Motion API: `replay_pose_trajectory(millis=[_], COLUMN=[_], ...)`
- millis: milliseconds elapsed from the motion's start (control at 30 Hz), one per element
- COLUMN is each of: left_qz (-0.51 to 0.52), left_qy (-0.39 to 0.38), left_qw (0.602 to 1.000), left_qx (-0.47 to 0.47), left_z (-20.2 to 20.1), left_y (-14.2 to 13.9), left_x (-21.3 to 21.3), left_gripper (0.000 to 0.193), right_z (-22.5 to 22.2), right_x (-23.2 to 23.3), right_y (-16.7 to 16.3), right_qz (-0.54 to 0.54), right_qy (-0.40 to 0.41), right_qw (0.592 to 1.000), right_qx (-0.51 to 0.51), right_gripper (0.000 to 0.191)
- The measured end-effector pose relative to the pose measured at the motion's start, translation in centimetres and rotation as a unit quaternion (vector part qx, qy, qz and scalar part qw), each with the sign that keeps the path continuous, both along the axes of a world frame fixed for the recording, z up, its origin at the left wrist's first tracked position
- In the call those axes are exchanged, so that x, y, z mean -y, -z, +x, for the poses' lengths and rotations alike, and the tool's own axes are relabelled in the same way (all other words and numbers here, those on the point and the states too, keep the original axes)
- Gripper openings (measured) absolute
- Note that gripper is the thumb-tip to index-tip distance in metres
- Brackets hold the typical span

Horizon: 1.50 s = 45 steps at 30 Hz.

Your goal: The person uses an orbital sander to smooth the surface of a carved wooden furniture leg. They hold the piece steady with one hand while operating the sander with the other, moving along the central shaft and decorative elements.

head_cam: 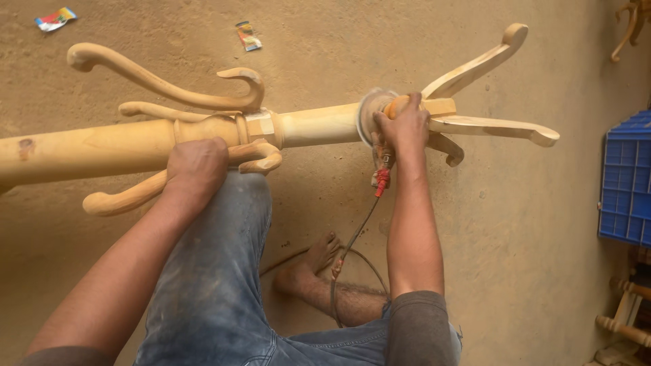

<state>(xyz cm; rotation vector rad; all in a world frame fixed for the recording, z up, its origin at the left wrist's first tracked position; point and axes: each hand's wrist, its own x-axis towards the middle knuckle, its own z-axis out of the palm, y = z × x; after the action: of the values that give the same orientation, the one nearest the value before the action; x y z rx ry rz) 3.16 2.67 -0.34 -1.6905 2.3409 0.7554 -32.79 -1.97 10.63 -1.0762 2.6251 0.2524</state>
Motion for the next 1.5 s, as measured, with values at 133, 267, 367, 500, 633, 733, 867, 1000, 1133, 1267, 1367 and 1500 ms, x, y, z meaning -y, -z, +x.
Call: replay_pose_trajectory(millis=[133, 267, 367, 500, 633, 733, 867, 1000, 1133, 1267, 1367, 1500], left_qz=[-0.011, -0.04, -0.068, -0.072, -0.062, -0.062, -0.046, -0.073, -0.017, -0.032, -0.048, -0.054], left_qy=[-0.002, -0.002, 0.015, 0.008, -0.005, -0.004, -0.016, -0.015, -0.015, -0.017, -0.012, -0.01], left_qw=[1.0, 0.999, 0.997, 0.996, 0.997, 0.997, 0.997, 0.996, 0.998, 0.999, 0.998, 0.998], left_qx=[-0.013, -0.029, -0.018, -0.045, -0.043, -0.039, -0.055, -0.053, -0.051, -0.032, -0.03, -0.029], left_z=[0.0, 0.1, 0.0, -0.2, -0.4, -0.5, -0.5, -0.7, -0.9, -1.0, -0.9, -1.0], left_y=[-0.7, -0.7, 0.1, 1.3, 1.9, 2.2, 2.5, 2.8, 2.6, 2.8, 3.1, 3.3], left_x=[-0.1, -0.1, 0.4, 0.7, 1.0, 1.0, 0.7, 1.1, 1.3, 1.6, 1.5, 1.5], left_gripper=[0.017, 0.016, 0.014, 0.013, 0.012, 0.012, 0.013, 0.013, 0.014, 0.013, 0.012, 0.012], right_z=[8.0, 11.5, 9.0, 3.8, 4.0, 9.3, 13.0, 8.8, 6.9, 11.0, 13.2, 10.9], right_x=[1.4, 3.7, 5.8, 8.3, 11.3, 11.6, 12.0, 12.9, 13.5, 14.1, 13.7, 13.3], right_y=[1.7, 2.0, 0.3, -1.8, -0.9, 2.0, 3.0, -0.2, -1.3, 1.5, 3.4, 3.1], right_qz=[0.04, 0.108, 0.13, 0.114, 0.194, 0.219, 0.283, 0.263, 0.262, 0.248, 0.265, 0.266], right_qy=[-0.12, -0.258, -0.142, 0.016, -0.111, -0.121, -0.245, -0.193, -0.091, -0.181, -0.257, -0.269], right_qw=[0.991, 0.959, 0.978, 0.991, 0.975, 0.966, 0.926, 0.945, 0.961, 0.951, 0.929, 0.925], right_qx=[0.051, 0.044, 0.083, 0.067, 0.018, 0.06, 0.057, 0.024, -0.001, 0.022, 0.023, -0.05], right_gripper=[0.088, 0.085, 0.08, 0.087, 0.095, 0.086, 0.097, 0.098, 0.106, 0.105, 0.106, 0.107])
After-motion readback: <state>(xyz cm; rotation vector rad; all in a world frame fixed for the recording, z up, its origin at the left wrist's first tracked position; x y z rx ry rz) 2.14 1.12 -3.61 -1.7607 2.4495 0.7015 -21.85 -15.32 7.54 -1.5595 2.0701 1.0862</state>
